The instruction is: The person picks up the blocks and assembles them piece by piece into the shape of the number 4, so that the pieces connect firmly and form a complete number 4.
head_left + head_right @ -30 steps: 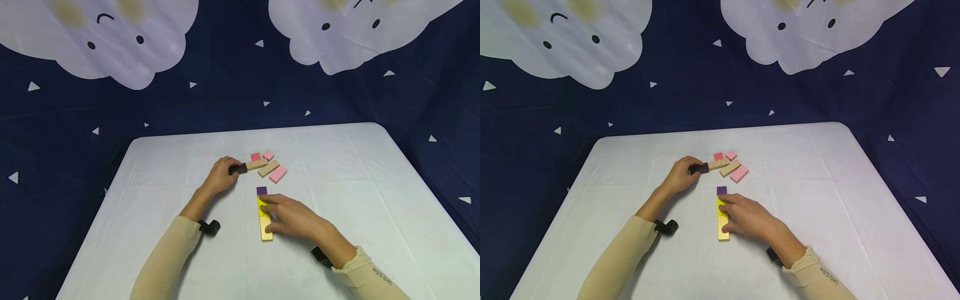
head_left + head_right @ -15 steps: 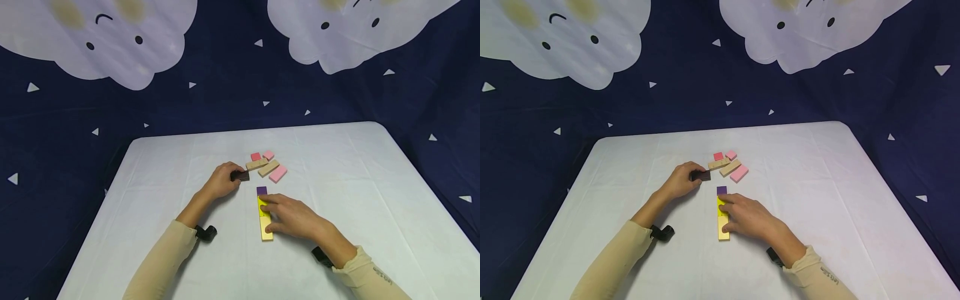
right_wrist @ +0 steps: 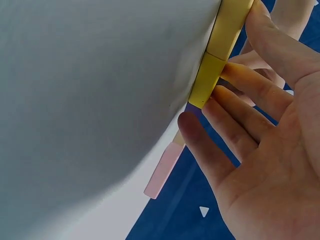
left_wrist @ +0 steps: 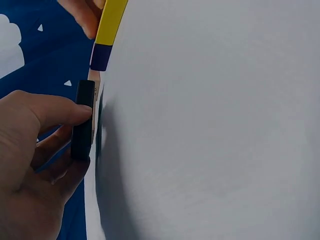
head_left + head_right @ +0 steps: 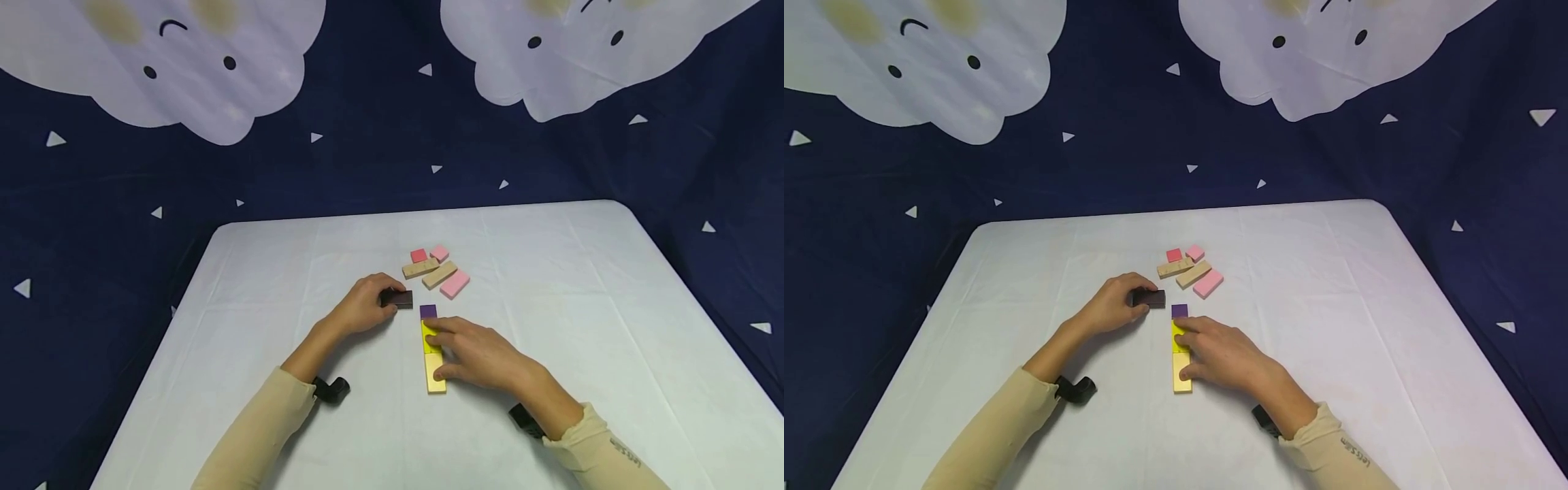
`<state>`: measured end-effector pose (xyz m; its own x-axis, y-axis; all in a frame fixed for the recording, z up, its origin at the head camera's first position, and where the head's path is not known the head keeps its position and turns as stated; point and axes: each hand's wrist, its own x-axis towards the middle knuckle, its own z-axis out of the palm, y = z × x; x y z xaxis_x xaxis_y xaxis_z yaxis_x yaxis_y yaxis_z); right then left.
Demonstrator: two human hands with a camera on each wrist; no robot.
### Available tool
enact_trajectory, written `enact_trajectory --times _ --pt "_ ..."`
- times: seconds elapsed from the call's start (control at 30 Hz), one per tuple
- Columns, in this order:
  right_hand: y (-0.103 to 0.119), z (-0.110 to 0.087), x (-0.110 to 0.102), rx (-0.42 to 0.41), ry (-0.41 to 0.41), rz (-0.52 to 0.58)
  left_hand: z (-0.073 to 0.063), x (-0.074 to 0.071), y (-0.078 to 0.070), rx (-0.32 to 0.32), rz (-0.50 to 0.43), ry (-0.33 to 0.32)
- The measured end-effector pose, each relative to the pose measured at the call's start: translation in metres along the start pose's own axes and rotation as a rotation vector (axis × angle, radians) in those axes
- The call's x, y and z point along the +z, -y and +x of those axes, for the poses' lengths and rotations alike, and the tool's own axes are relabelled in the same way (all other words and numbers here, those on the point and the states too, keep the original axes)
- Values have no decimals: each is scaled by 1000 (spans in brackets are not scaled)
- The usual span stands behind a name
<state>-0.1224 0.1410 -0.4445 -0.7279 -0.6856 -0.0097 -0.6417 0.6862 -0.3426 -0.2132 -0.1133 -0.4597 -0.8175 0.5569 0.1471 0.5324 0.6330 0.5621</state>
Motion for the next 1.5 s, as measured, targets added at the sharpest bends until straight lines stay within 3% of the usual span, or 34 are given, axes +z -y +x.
enact_trajectory --times 0.5,0.73,1.27,1.5 --pt "0 -1 0 -10 -17 0 -8 6 -8 53 20 25" --pt "0 -1 1 -1 -17 1 -9 9 -13 51 38 64" --pt "-3 -2 2 1 -16 -11 -8 13 -17 73 72 84" --pt "-3 -2 2 -4 -13 -7 -9 14 -30 194 150 60"
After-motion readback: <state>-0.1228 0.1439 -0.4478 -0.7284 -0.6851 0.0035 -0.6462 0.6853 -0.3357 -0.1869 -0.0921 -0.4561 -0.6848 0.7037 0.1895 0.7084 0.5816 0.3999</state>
